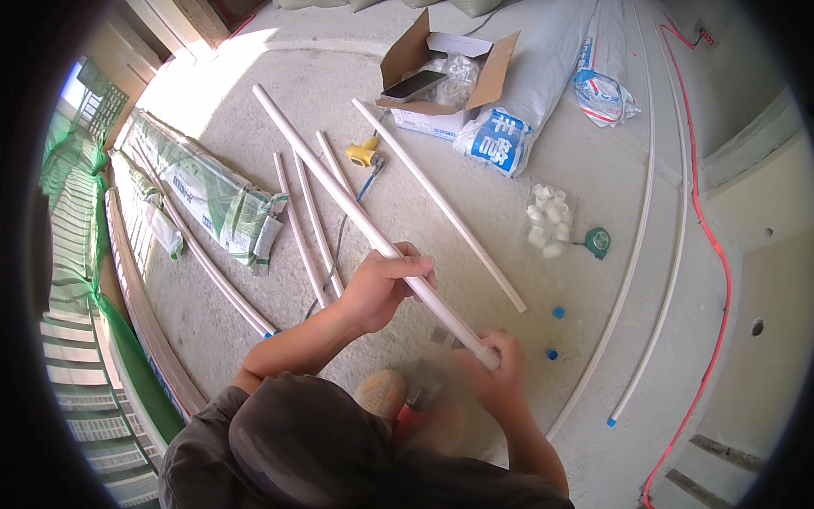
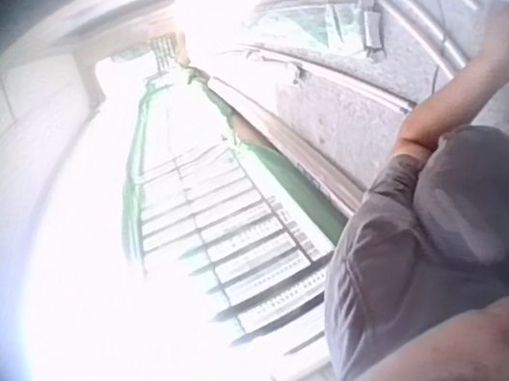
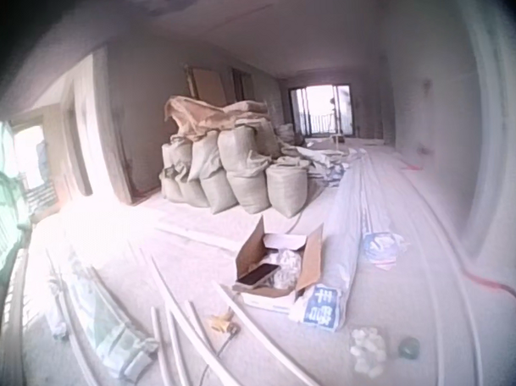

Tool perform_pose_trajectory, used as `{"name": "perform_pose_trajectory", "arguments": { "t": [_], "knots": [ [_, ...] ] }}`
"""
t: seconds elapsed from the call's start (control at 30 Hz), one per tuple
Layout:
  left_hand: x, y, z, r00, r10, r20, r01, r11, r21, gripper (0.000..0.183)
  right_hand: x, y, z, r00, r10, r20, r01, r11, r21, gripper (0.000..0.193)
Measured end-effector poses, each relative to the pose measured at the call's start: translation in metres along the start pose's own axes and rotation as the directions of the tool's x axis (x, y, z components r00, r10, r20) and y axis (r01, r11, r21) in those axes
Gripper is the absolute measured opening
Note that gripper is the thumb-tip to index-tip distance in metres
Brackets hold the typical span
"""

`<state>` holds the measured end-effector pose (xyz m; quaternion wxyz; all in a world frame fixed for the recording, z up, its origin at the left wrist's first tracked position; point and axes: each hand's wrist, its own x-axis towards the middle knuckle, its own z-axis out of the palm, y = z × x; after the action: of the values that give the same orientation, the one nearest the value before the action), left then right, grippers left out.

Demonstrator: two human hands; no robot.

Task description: The person kneels on the floor and uses a pipe fusion tool to heat and join white PVC pipes with elbow fittings. They repeatedly insert pipes into the heated tool, then connect them to fittings, creating assembled pipe sections.

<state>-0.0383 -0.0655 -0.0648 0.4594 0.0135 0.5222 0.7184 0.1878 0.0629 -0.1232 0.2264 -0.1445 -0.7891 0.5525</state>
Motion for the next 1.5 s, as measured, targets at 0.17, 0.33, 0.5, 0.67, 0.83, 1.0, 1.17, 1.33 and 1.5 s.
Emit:
{"name": "perform_pose_trajectory", "arguments": {
  "t": [0.17,0.33,0.5,0.67,0.83,1.0,1.17,1.33,1.5],
  "knots": [
    [0.011,-0.01,-0.013,0.998,-0.057,-0.007,0.057,0.998,0.016,0.017,-0.005,0.006,0.001,0.992,0.129,0.0,-0.128,0.99,0.052,0.025],
    [0.014,-0.021,-0.016,0.997,-0.011,-0.083,0.019,0.995,0.096,0.018,-0.007,0.003,0.004,0.903,0.425,0.061,-0.419,0.841,0.343,0.022],
    [0.005,-0.019,-0.006,0.988,0.153,0.01,-0.15,0.95,0.274,0.024,-0.007,0.012,0.001,0.89,0.429,0.153,-0.441,0.896,0.052,0.025],
    [-0.023,-0.017,0.011,0.907,0.244,0.343,-0.411,0.688,0.599,0.032,-0.009,0.019,0.0,0.819,0.493,0.294,-0.508,0.861,-0.031,0.015],
    [-0.019,-0.016,0.015,0.728,0.275,0.628,-0.68,0.41,0.608,0.031,-0.014,0.011,-0.003,0.863,0.483,0.146,-0.504,0.843,0.188,0.018],
    [-0.017,-0.025,0.001,0.853,0.178,0.491,-0.519,0.389,0.761,0.021,-0.018,0.015,-0.017,0.843,0.527,-0.112,-0.497,0.841,0.215,0.019],
    [-0.016,-0.027,-0.013,0.914,0.115,0.39,-0.4,0.427,0.811,0.019,-0.029,0.022,-0.023,0.741,0.648,-0.176,-0.533,0.728,0.431,0.017],
    [-0.01,-0.031,-0.024,0.936,0.077,0.343,-0.346,0.38,0.858,0.019,-0.04,0.047,-0.019,0.686,0.644,-0.338,-0.521,0.759,0.39,0.022],
    [-0.004,-0.043,-0.036,0.921,0.095,0.378,-0.39,0.268,0.881,0.022,-0.06,0.082,-0.028,0.627,0.639,-0.445,-0.615,0.757,0.219,0.028]
  ]
}}
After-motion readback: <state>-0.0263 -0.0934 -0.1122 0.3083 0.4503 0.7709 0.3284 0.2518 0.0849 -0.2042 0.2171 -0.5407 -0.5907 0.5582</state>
